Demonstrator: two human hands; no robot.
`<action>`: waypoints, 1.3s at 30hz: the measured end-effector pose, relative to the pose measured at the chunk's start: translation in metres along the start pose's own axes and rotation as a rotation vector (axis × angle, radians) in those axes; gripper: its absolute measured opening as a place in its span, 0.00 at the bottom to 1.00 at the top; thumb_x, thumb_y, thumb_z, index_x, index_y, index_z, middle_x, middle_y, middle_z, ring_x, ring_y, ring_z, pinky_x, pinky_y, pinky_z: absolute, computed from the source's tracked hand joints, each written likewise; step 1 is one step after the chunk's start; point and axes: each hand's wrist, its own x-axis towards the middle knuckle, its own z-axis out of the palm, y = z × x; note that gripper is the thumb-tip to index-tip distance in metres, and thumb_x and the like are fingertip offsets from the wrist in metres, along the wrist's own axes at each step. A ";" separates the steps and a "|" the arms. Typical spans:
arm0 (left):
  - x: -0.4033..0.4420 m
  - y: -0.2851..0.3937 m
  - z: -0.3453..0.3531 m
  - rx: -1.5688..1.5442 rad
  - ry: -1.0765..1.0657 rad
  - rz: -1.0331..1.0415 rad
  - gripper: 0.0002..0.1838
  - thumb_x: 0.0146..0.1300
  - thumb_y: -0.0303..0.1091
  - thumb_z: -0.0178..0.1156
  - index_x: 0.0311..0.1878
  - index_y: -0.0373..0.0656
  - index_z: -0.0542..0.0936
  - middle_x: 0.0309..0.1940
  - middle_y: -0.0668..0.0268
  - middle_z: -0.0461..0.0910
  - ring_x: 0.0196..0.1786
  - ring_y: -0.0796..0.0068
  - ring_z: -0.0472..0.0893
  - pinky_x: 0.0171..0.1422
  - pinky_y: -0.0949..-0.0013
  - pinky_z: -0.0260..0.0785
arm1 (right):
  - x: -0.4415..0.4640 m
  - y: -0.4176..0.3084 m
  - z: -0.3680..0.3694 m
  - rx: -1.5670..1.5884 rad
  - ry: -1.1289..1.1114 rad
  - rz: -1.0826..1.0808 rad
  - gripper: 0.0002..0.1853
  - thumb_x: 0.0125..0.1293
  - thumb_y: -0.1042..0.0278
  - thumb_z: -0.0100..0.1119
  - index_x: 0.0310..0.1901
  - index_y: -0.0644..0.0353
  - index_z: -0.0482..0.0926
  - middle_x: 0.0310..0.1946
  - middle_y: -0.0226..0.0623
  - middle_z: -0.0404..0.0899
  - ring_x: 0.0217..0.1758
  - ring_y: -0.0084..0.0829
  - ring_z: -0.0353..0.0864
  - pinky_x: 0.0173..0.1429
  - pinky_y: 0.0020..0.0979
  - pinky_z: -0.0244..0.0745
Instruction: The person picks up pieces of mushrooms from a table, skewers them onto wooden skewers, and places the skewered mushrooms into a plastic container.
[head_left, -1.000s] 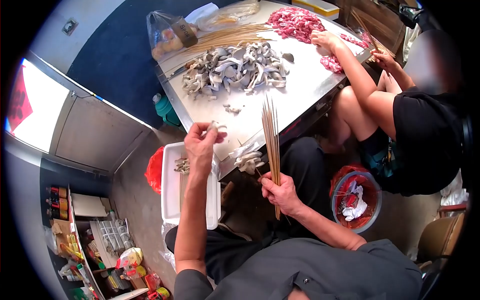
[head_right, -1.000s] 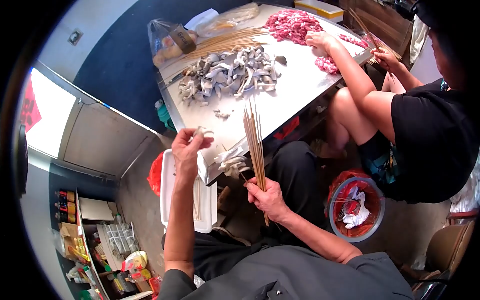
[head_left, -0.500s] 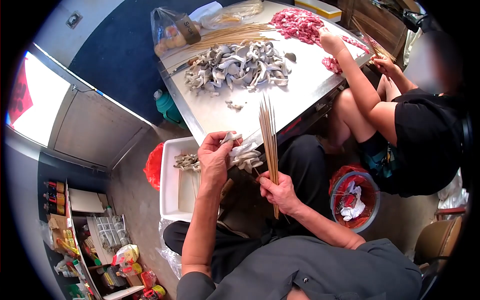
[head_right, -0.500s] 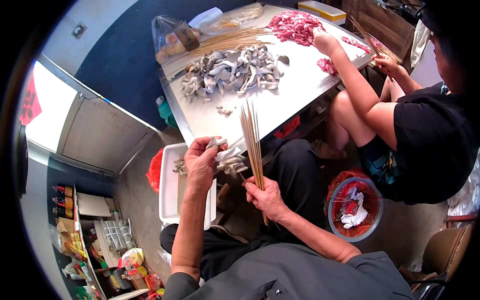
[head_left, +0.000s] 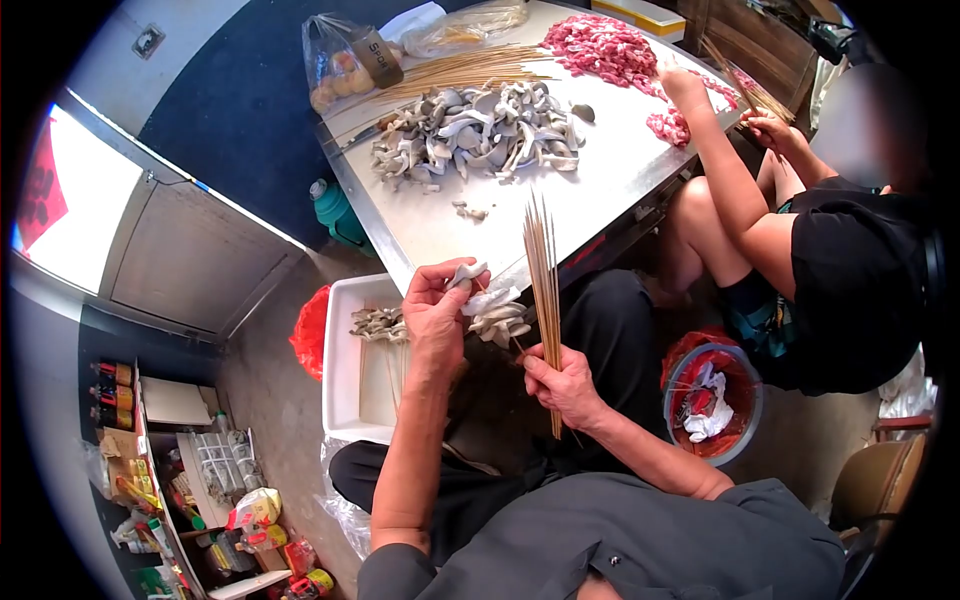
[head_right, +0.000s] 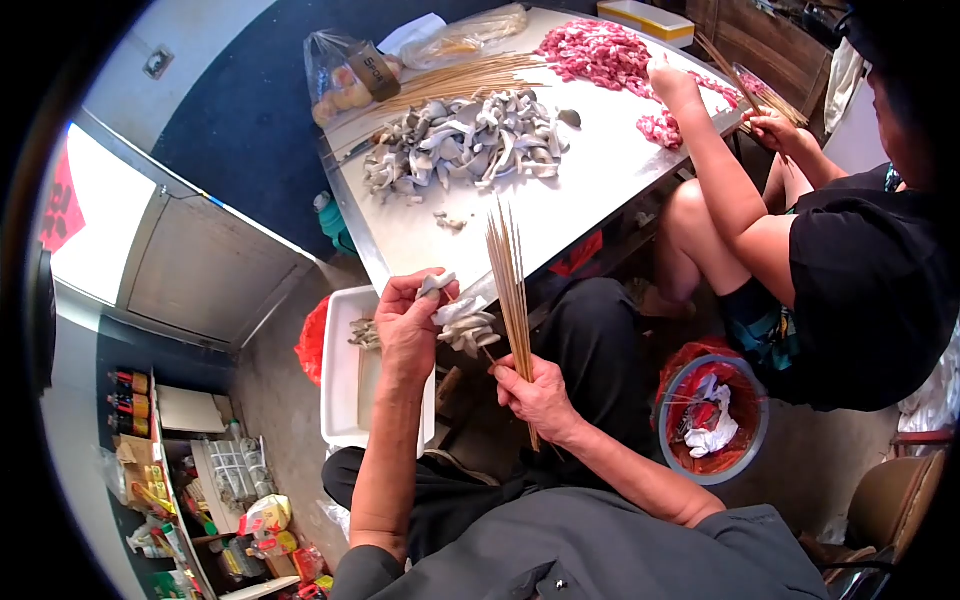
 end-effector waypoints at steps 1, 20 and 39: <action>0.000 0.000 0.001 0.011 -0.009 0.030 0.07 0.61 0.16 0.56 0.41 0.37 0.75 0.45 0.55 0.80 0.43 0.65 0.82 0.52 0.65 0.76 | 0.000 0.000 -0.001 -0.001 -0.001 0.002 0.08 0.69 0.65 0.57 0.42 0.60 0.75 0.20 0.26 0.74 0.16 0.12 0.62 0.19 0.16 0.54; -0.024 0.000 -0.006 0.160 -0.119 0.014 0.05 0.59 0.21 0.63 0.33 0.38 0.75 0.41 0.63 0.80 0.35 0.82 0.76 0.46 0.76 0.70 | -0.012 0.006 -0.007 -0.006 -0.040 0.041 0.08 0.68 0.66 0.57 0.42 0.61 0.75 0.20 0.28 0.73 0.14 0.12 0.61 0.17 0.17 0.54; -0.094 0.007 -0.031 0.141 0.101 0.054 0.08 0.57 0.19 0.64 0.36 0.39 0.75 0.42 0.64 0.78 0.44 0.78 0.77 0.53 0.74 0.70 | -0.015 0.014 0.017 -0.085 -0.161 0.107 0.06 0.69 0.66 0.55 0.41 0.59 0.74 0.21 0.31 0.75 0.13 0.12 0.60 0.17 0.16 0.54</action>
